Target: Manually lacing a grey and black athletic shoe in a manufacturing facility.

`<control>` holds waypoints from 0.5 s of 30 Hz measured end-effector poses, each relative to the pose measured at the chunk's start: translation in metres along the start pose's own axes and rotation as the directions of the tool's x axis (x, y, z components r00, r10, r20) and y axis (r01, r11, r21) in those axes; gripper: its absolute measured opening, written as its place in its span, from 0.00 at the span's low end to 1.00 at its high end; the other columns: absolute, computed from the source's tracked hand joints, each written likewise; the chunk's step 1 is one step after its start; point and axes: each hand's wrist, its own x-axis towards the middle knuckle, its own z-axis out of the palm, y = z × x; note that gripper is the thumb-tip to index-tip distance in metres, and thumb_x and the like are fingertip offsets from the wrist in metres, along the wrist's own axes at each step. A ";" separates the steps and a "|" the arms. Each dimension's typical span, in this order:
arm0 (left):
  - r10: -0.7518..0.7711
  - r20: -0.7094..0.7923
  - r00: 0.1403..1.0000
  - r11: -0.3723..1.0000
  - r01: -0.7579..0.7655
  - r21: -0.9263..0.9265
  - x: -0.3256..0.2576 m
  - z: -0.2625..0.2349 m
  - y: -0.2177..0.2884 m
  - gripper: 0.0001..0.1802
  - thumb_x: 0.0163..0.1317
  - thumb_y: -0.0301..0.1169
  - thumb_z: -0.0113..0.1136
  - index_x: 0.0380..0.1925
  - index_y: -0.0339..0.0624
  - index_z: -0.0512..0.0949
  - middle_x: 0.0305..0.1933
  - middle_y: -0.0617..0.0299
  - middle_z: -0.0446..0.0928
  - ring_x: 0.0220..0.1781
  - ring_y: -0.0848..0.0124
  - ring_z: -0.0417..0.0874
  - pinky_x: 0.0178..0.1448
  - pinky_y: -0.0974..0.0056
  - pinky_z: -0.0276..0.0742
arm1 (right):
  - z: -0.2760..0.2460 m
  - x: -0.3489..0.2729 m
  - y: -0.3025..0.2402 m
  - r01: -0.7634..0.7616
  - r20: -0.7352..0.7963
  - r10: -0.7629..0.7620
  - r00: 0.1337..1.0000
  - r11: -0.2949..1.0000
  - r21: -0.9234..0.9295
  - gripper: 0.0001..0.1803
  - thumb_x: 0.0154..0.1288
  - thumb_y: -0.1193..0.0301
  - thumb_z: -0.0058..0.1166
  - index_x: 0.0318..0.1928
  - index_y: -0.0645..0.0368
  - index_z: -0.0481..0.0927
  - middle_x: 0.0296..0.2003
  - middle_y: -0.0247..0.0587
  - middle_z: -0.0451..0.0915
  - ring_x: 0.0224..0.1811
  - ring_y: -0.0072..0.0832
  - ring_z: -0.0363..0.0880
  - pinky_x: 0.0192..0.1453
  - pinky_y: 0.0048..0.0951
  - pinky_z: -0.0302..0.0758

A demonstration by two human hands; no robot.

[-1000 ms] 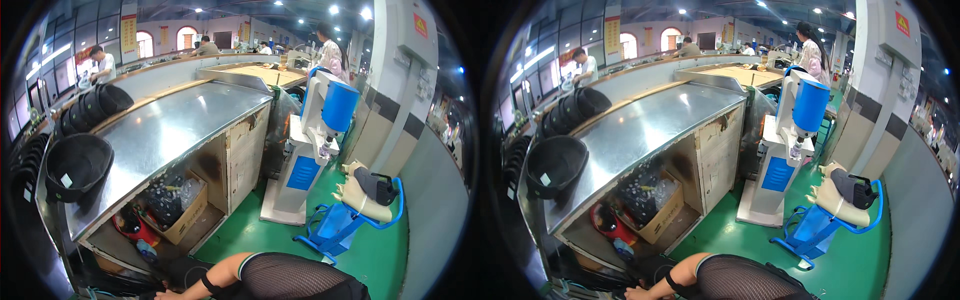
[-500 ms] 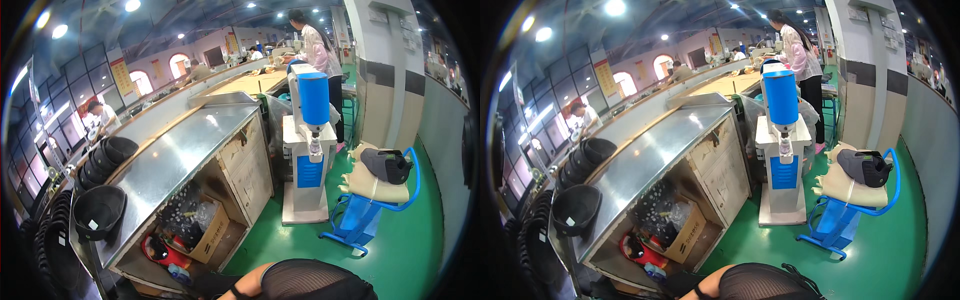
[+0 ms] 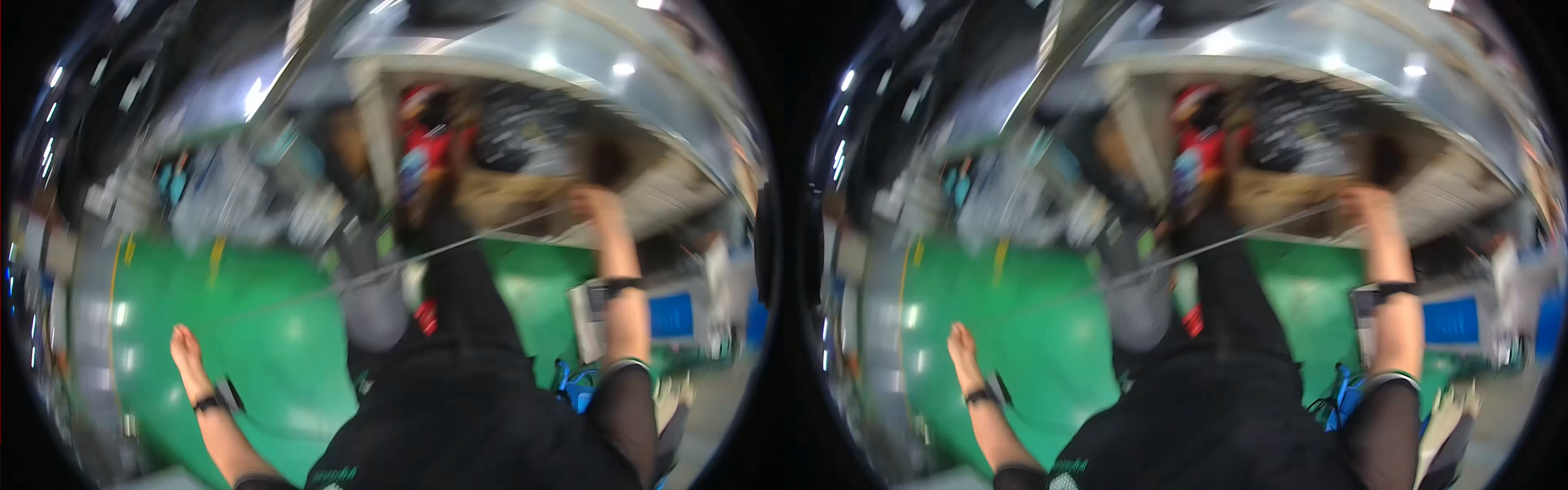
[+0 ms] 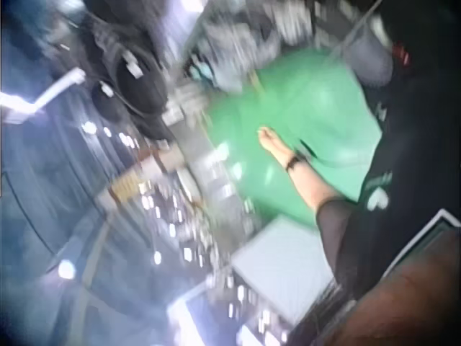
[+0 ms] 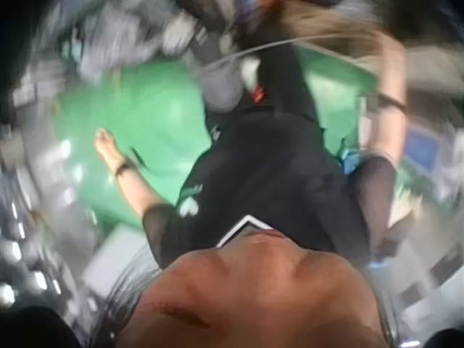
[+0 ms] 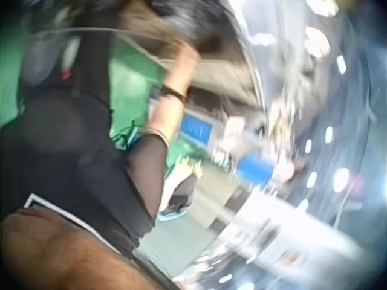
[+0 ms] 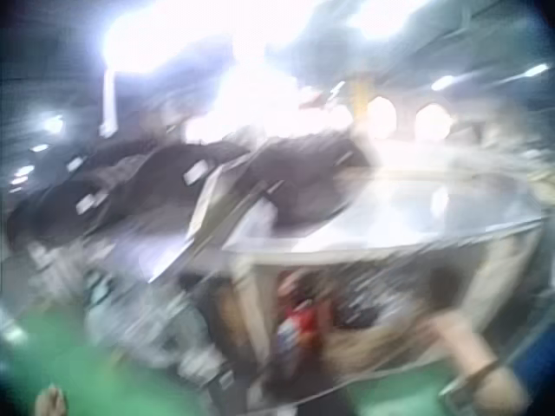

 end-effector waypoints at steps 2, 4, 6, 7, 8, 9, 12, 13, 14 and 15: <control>0.162 -0.256 0.953 0.978 -0.121 0.167 0.022 -0.037 0.062 0.08 0.71 0.30 0.46 0.36 0.39 0.72 0.32 0.60 0.76 0.30 0.73 0.76 0.26 0.73 0.71 | -0.171 0.107 0.124 -0.135 0.221 -0.028 0.975 0.716 0.685 0.11 0.69 0.67 0.45 0.44 0.55 0.79 0.24 0.24 0.76 0.16 0.14 0.66 0.17 0.17 0.65; 0.275 -0.394 0.877 0.853 -0.033 0.521 -0.026 -0.053 -0.004 0.07 0.67 0.28 0.49 0.38 0.38 0.75 0.28 0.61 0.78 0.25 0.73 0.75 0.25 0.72 0.69 | -0.075 0.128 0.117 0.098 -0.012 -0.110 0.994 0.828 0.552 0.11 0.68 0.68 0.47 0.44 0.58 0.79 0.25 0.29 0.78 0.16 0.14 0.66 0.16 0.16 0.62; 0.252 -0.096 0.963 0.689 -0.109 0.716 -0.082 0.063 -0.097 0.06 0.64 0.25 0.53 0.39 0.39 0.77 0.30 0.63 0.78 0.27 0.72 0.76 0.31 0.69 0.74 | 0.108 0.045 0.041 0.165 -0.085 -0.160 0.984 0.984 0.068 0.11 0.69 0.65 0.46 0.43 0.56 0.79 0.25 0.29 0.78 0.19 0.16 0.70 0.21 0.19 0.65; 0.302 0.136 0.944 0.557 -0.290 0.778 -0.101 0.106 -0.116 0.08 0.64 0.25 0.53 0.41 0.39 0.77 0.33 0.63 0.79 0.32 0.71 0.79 0.36 0.67 0.76 | 0.180 -0.013 0.000 0.173 0.057 -0.176 0.983 0.983 0.056 0.11 0.68 0.63 0.49 0.42 0.54 0.80 0.25 0.30 0.78 0.23 0.17 0.72 0.25 0.20 0.68; 0.173 0.176 0.969 0.492 -0.240 0.837 -0.122 0.166 -0.138 0.08 0.63 0.24 0.53 0.40 0.38 0.78 0.37 0.60 0.81 0.39 0.69 0.81 0.41 0.66 0.76 | 0.221 -0.038 -0.010 0.256 0.268 -0.249 0.931 0.967 0.013 0.10 0.69 0.63 0.50 0.40 0.53 0.81 0.24 0.30 0.77 0.24 0.16 0.72 0.26 0.18 0.67; 0.054 0.303 0.951 0.376 -0.300 0.877 -0.146 0.231 -0.150 0.05 0.61 0.24 0.56 0.37 0.39 0.79 0.37 0.57 0.81 0.40 0.65 0.81 0.45 0.64 0.75 | 0.256 -0.056 -0.008 0.183 0.401 -0.226 0.888 0.973 0.142 0.08 0.68 0.66 0.52 0.38 0.55 0.81 0.23 0.28 0.77 0.23 0.15 0.72 0.26 0.18 0.68; 0.159 0.687 0.709 0.211 -0.705 0.678 -0.190 0.310 -0.182 0.05 0.57 0.25 0.62 0.32 0.36 0.78 0.35 0.55 0.79 0.38 0.58 0.80 0.48 0.59 0.74 | 0.310 -0.094 0.007 0.422 0.493 -0.412 0.766 0.901 0.099 0.06 0.64 0.71 0.57 0.37 0.62 0.81 0.18 0.26 0.72 0.21 0.12 0.67 0.26 0.20 0.65; 0.081 0.679 0.729 0.350 -0.659 0.666 -0.201 0.320 -0.187 0.04 0.59 0.24 0.61 0.32 0.36 0.78 0.36 0.55 0.78 0.37 0.60 0.79 0.47 0.61 0.74 | 0.311 -0.105 0.003 0.434 0.492 -0.388 0.780 0.901 0.022 0.07 0.63 0.70 0.58 0.36 0.61 0.82 0.17 0.30 0.74 0.20 0.13 0.69 0.26 0.21 0.67; 0.088 0.624 0.777 0.433 -0.594 0.678 -0.211 0.329 -0.190 0.03 0.59 0.24 0.61 0.32 0.36 0.78 0.34 0.56 0.78 0.36 0.61 0.78 0.45 0.62 0.73 | 0.307 -0.108 0.003 0.394 0.506 -0.329 0.797 0.919 -0.023 0.07 0.63 0.70 0.58 0.36 0.60 0.82 0.17 0.33 0.75 0.20 0.15 0.70 0.27 0.21 0.67; 0.088 0.565 0.821 0.512 -0.523 0.681 -0.218 0.333 -0.192 0.03 0.58 0.23 0.61 0.32 0.35 0.78 0.32 0.57 0.77 0.35 0.62 0.78 0.42 0.63 0.73 | 0.305 -0.109 0.005 0.354 0.517 -0.271 0.812 0.933 -0.067 0.06 0.62 0.69 0.59 0.36 0.59 0.82 0.18 0.35 0.76 0.20 0.16 0.71 0.27 0.22 0.68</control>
